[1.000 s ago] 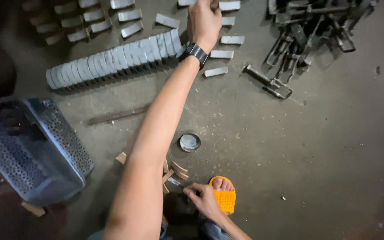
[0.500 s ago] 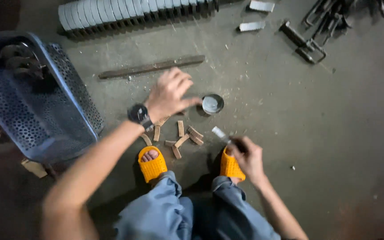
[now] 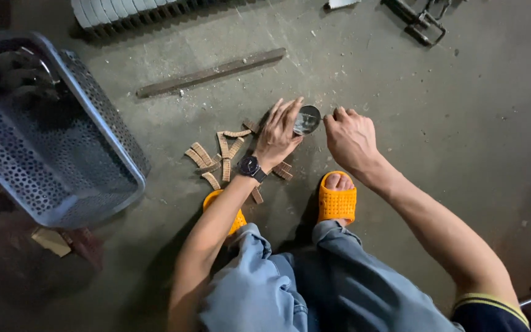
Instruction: The person sits on the floor and repeatedly picks up small rectangular wooden pieces. They use a small metal tool to scoop a white substance from a metal cup and apply it to the surface of each piece. After applying the substance, the person places the piece on the floor next to others.
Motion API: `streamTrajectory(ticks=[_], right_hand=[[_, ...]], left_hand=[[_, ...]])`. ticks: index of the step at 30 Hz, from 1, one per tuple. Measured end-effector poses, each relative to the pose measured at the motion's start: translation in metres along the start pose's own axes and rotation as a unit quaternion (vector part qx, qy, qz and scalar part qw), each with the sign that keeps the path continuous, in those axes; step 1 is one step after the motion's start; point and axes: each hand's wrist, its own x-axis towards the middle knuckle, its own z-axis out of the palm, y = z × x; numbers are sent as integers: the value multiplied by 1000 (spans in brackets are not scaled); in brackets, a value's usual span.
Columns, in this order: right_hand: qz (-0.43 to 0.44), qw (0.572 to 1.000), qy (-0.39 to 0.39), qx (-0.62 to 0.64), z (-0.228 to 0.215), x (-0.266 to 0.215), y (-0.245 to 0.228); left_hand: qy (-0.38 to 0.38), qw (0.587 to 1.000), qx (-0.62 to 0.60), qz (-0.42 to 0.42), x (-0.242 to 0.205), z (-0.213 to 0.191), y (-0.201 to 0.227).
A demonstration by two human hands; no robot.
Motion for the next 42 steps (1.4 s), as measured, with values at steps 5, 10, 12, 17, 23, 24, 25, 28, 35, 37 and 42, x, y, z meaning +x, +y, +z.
streamTrajectory(ticks=[5, 10, 12, 17, 23, 24, 25, 28, 35, 37, 42], right_hand=[[22, 993, -112, 6, 4, -8, -2], [218, 895, -196, 335, -4, -6, -7], [296, 822, -224, 431, -8, -7, -15], [386, 604, -31, 696, -5, -15, -34], [305, 717, 52, 624, 13, -30, -31], [303, 718, 51, 625, 5, -27, -33], [292, 728, 67, 616, -3, -24, -36], [269, 757, 94, 588, 0, -25, -37], [200, 845, 136, 476, 19, -28, -29], [192, 855, 146, 458, 25, -27, -30], [151, 882, 179, 409, 25, -26, -29]], left_hand=[[5, 997, 31, 69, -4, -11, 4], [2, 999, 5, 54, -19, 2, -4], [6, 999, -15, 41, -22, 6, -3], [46, 986, -80, -140, -4, -6, 22], [28, 985, -70, -153, -19, 15, -2], [29, 985, -69, -154, -20, 17, -4], [25, 989, -49, -135, -23, 19, -6], [2, 994, -6, -105, -22, -11, 2], [136, 967, 93, -192, -79, -96, -47], [115, 972, 91, -183, -83, -121, -52], [60, 983, 64, -159, -89, -121, -63]])
